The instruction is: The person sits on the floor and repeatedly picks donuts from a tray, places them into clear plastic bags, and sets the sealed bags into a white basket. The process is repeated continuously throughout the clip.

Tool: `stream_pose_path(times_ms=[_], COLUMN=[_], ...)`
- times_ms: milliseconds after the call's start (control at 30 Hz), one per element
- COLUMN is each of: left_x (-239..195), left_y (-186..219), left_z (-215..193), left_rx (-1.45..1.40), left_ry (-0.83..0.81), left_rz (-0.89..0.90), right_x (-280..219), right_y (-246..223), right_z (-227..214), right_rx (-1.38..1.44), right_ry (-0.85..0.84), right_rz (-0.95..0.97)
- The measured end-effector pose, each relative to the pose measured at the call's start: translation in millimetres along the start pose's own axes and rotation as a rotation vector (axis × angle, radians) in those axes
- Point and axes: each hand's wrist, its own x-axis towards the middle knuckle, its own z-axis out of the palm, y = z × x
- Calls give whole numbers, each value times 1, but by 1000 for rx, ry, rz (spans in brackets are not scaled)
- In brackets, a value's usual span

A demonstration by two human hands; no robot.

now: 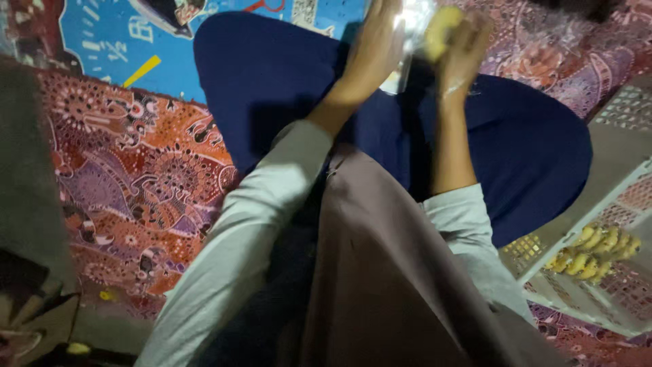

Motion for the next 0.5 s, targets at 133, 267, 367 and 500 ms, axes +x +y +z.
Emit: stream_pose_path(times_ms=[133,267,367,500], left_x=[-11,-18,-9,18], left_y=[-54,-62,-31,12], left_z=[57,50,25,-9], left_rx=[280,391,298,14], left_ry=[-224,-394,-353,180], left_rz=[-71,-113,-60,71], right_x=[7,1,8,10], right_y=[41,17,-32,-100], right_z=[-41,-33,-5,20], right_rx=[-461,-799,-787,-250], right_ry=[216,283,175,-436], right_rz=[-120,-570,-800,0])
